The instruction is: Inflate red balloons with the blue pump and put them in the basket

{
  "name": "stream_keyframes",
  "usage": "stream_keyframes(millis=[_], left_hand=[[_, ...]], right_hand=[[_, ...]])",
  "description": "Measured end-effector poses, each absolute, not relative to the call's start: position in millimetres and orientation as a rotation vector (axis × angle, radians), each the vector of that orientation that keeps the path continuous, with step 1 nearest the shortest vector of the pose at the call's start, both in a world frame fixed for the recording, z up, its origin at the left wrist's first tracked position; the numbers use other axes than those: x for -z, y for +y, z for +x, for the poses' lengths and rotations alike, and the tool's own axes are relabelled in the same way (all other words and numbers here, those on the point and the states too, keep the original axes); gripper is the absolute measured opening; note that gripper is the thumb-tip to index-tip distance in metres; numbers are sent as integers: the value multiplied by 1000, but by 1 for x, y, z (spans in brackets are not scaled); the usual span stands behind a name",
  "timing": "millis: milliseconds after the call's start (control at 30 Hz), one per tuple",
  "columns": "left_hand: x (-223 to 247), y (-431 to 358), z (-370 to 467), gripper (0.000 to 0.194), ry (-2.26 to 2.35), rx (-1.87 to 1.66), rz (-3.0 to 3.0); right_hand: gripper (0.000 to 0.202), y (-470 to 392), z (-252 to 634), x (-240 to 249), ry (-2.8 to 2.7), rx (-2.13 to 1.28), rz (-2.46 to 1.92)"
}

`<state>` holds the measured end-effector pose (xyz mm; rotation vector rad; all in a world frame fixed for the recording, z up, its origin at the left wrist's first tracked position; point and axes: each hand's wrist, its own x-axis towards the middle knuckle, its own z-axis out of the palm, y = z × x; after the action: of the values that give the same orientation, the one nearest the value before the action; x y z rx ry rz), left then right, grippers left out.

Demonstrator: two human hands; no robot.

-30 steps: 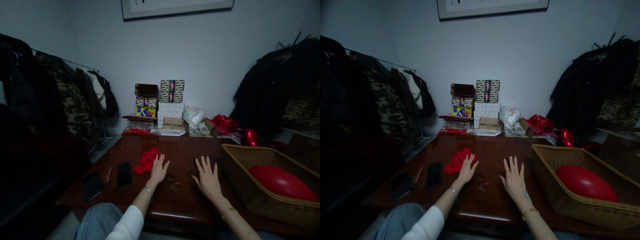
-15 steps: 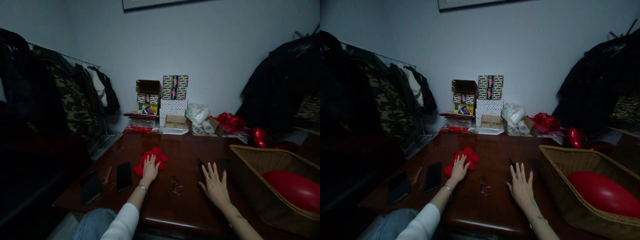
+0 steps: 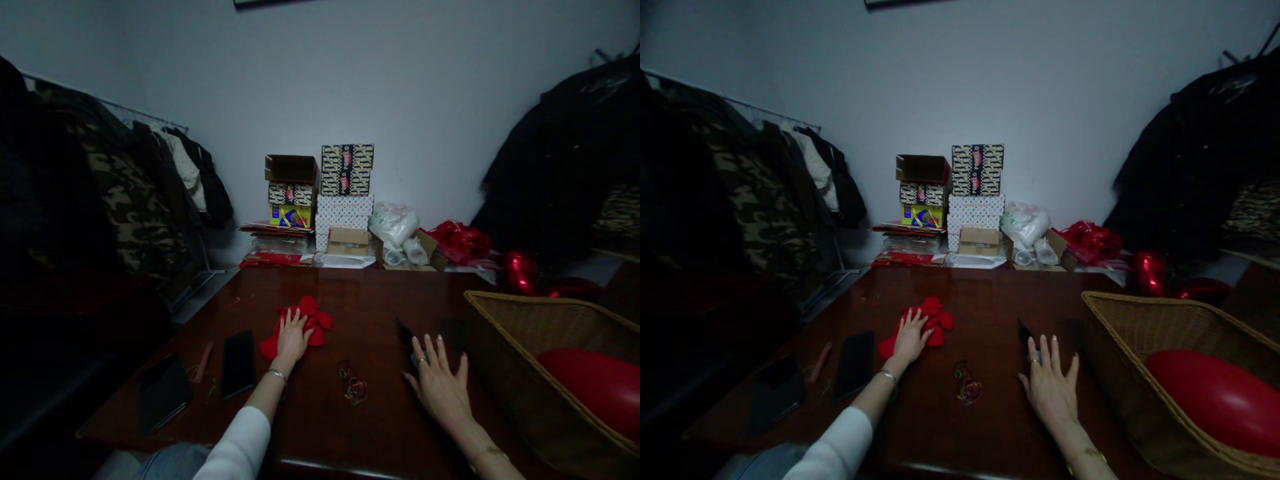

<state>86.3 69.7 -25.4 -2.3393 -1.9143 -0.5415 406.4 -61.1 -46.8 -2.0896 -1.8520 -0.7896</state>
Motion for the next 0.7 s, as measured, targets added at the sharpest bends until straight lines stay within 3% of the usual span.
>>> stream_keyframes(millis=[467,700], left_hand=[[28,76,83,44,-1895,519,-2400],[31,77,85,37,-1900,570,-2386]], right_hand=[[65,-73,430,67,-1882,621,-2318],[51,-84,423,48,-1879,683,-2289]])
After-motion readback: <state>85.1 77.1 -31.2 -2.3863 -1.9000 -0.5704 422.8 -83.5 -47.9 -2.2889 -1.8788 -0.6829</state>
